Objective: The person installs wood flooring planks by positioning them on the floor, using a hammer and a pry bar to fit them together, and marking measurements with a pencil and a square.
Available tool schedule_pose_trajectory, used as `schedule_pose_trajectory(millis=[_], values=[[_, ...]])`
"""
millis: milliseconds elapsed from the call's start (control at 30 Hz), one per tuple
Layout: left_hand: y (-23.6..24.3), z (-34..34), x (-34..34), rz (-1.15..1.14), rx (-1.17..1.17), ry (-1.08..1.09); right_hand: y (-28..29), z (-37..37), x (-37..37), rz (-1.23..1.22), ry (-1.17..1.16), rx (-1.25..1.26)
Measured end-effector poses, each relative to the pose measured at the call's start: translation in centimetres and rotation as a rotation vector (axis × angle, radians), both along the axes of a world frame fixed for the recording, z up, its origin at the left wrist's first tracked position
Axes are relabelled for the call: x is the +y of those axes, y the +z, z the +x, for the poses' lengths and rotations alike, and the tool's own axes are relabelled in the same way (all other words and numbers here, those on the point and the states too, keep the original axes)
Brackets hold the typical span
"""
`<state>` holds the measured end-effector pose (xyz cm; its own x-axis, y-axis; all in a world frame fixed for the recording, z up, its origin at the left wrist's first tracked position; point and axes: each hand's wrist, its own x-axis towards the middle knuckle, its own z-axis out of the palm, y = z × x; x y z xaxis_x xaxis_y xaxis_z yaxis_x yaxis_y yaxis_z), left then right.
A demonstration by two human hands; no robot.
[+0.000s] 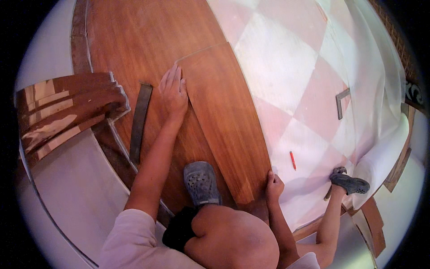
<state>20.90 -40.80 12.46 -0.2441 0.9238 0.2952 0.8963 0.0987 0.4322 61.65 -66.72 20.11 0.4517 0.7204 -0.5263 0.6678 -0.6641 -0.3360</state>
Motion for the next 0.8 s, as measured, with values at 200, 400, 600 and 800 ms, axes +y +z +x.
schedule_pose_trajectory(millis=[200, 400, 600, 800], values=[[2.1, -0.2, 2.1, 0.042, -0.12, -0.094, -0.5, 0.1, 0.3, -0.029, -0.004, -0.046], [-0.4, 1.5, 1.0, 0.138, -0.404, -0.261, 2.5, -0.2, 6.9, -0.063, 0.022, 0.014], [7.9, 9.7, -6.8, -0.603, -1.908, -0.162, 7.2, -4.3, 18.2, 0.06, 0.01, 0.087], [11.0, 12.6, -11.3, -1.177, -2.072, 0.029, 8.9, -7.8, 27.2, 0.26, -0.106, 0.123]])
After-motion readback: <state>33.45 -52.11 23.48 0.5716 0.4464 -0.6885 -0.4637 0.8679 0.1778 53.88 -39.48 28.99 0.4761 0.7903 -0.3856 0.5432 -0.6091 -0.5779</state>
